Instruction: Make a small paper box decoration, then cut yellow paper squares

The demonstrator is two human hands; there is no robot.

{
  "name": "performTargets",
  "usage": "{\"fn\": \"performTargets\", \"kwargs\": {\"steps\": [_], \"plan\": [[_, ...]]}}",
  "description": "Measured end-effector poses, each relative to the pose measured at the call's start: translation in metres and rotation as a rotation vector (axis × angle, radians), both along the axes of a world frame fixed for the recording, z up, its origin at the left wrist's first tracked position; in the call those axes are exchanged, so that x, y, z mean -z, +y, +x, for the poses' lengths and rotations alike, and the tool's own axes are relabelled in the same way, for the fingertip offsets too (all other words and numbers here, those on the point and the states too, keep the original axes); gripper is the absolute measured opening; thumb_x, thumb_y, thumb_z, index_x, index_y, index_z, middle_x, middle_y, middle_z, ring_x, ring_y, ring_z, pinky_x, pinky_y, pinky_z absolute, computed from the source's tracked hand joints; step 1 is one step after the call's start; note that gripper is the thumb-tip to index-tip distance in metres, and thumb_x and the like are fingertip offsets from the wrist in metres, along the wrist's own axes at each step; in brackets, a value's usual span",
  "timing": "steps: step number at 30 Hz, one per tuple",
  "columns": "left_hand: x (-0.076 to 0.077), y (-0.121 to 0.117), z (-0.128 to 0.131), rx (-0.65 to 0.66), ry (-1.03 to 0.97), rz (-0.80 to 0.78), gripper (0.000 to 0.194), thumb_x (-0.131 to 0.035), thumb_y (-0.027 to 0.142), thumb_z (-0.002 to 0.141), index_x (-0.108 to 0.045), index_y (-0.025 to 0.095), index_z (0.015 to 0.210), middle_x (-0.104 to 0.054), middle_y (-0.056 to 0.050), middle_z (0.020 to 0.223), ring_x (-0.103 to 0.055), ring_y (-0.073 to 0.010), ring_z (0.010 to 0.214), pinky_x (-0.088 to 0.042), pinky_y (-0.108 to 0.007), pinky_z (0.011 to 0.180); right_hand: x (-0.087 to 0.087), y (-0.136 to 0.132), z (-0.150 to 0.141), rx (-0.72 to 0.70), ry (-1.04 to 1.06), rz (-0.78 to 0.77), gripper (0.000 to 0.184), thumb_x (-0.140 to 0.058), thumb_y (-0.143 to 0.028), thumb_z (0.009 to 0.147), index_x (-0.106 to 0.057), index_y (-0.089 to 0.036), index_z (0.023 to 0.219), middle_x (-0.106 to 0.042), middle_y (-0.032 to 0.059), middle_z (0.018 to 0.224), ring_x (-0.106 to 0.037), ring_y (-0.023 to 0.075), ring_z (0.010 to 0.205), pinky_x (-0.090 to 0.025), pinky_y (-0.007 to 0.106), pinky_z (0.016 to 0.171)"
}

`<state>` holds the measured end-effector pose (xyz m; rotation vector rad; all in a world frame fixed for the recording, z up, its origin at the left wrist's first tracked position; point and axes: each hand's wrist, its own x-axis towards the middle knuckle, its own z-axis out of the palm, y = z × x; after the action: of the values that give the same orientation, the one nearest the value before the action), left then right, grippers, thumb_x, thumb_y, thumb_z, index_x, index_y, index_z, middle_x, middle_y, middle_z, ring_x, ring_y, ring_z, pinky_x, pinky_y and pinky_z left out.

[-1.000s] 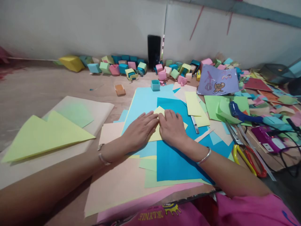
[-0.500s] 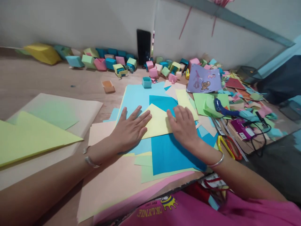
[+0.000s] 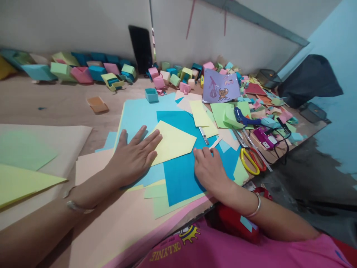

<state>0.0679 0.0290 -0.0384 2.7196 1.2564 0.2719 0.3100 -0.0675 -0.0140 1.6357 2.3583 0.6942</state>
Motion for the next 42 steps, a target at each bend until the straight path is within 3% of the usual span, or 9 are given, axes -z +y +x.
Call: {"fn": "performTargets", "kwargs": {"steps": [3,8,17,20,25,29,32,36,42], "plan": [[0.000,0.000,0.000,-0.003,0.002,0.011,0.051,-0.028,0.033,0.100,-0.035,0.031,0.150,-0.032,0.002,0.159,-0.016,-0.0325,0.150,-0.001,-0.073,0.113,-0.002,0.000,0.005,0.043,0.009,0.053,0.026,-0.044,-0.005,0.093,-0.068,-0.008,0.104,-0.060,0.0117,0.083,-0.044,0.0263,0.082,-0.026,0.039,0.069],[0.001,-0.001,0.000,0.007,0.000,0.038,0.051,-0.028,0.034,0.100,-0.035,0.029,0.150,-0.032,0.001,0.158,-0.016,-0.0329,0.150,-0.002,-0.074,0.113,-0.004,0.002,-0.010,-0.096,0.100,0.049,0.032,-0.045,-0.009,0.095,-0.061,-0.012,0.122,-0.061,0.0106,0.087,-0.044,0.0252,0.083,-0.025,0.037,0.067],[0.002,0.000,0.000,0.011,0.004,0.040,0.051,-0.026,0.035,0.101,-0.035,0.026,0.150,-0.032,0.000,0.158,-0.015,-0.0338,0.150,-0.004,-0.076,0.112,-0.009,0.007,-0.019,-0.165,0.053,0.115,0.023,-0.046,-0.006,0.094,-0.068,-0.012,0.098,-0.061,0.0085,0.078,-0.045,0.0220,0.076,-0.022,0.037,0.065],[0.002,-0.003,0.001,0.001,-0.005,0.047,0.050,-0.026,0.035,0.101,-0.037,0.026,0.150,-0.032,0.000,0.158,-0.014,-0.0333,0.150,-0.004,-0.076,0.112,-0.010,0.018,-0.027,-0.221,0.041,0.140,0.027,-0.046,0.001,0.086,-0.065,-0.014,0.074,-0.056,0.0068,0.066,-0.041,0.0197,0.066,-0.019,0.036,0.061],[-0.011,-0.002,-0.002,-0.024,-0.077,-0.045,0.047,-0.030,0.037,0.101,-0.045,0.025,0.145,-0.035,-0.004,0.158,-0.015,-0.0363,0.150,-0.012,-0.078,0.109,-0.010,0.030,-0.033,-0.301,0.015,0.171,0.032,-0.046,0.006,0.079,-0.056,-0.017,0.059,-0.051,0.0058,0.059,-0.038,0.0184,0.061,-0.016,0.035,0.059],[-0.032,0.020,-0.019,-0.020,-0.384,-0.165,0.045,-0.031,0.026,0.099,-0.054,0.018,0.137,-0.052,-0.008,0.147,-0.037,-0.0278,0.142,-0.036,-0.055,0.113,-0.011,0.028,-0.021,-0.276,0.109,0.237,0.033,-0.045,0.003,0.084,-0.056,-0.017,0.059,-0.049,0.0031,0.058,-0.034,0.0157,0.058,-0.018,0.034,0.058],[-0.043,0.037,-0.035,0.102,-0.399,-0.217,0.047,-0.035,0.011,0.091,-0.065,0.023,0.125,-0.068,-0.006,0.127,-0.063,-0.0199,0.115,-0.052,-0.035,0.097,-0.008,0.022,-0.007,-0.221,0.237,0.258,0.031,-0.047,-0.003,0.087,-0.058,-0.017,0.062,-0.053,0.0014,0.060,-0.033,0.0139,0.057,-0.021,0.032,0.057],[-0.040,0.041,-0.041,0.438,-0.239,-0.247,0.044,-0.047,0.010,0.086,-0.067,0.026,0.122,-0.068,-0.007,0.122,-0.063,-0.0202,0.112,-0.053,-0.030,0.089,0.000,0.012,0.007,-0.171,0.366,0.234,0.026,-0.050,-0.006,0.088,-0.064,-0.017,0.068,-0.060,0.0016,0.066,-0.045,0.0128,0.061,-0.027,0.029,0.057],[-0.022,0.032,-0.026,0.433,-0.231,-0.080,0.036,-0.044,0.014,0.090,-0.070,0.019,0.113,-0.069,-0.012,0.110,-0.063,-0.0245,0.102,-0.053,-0.037,0.083,0.004,0.007,0.011,-0.225,0.431,0.208,0.024,-0.051,-0.009,0.090,-0.067,-0.017,0.074,-0.065,0.0033,0.071,-0.053,0.0138,0.069,-0.033,0.027,0.062]]}}
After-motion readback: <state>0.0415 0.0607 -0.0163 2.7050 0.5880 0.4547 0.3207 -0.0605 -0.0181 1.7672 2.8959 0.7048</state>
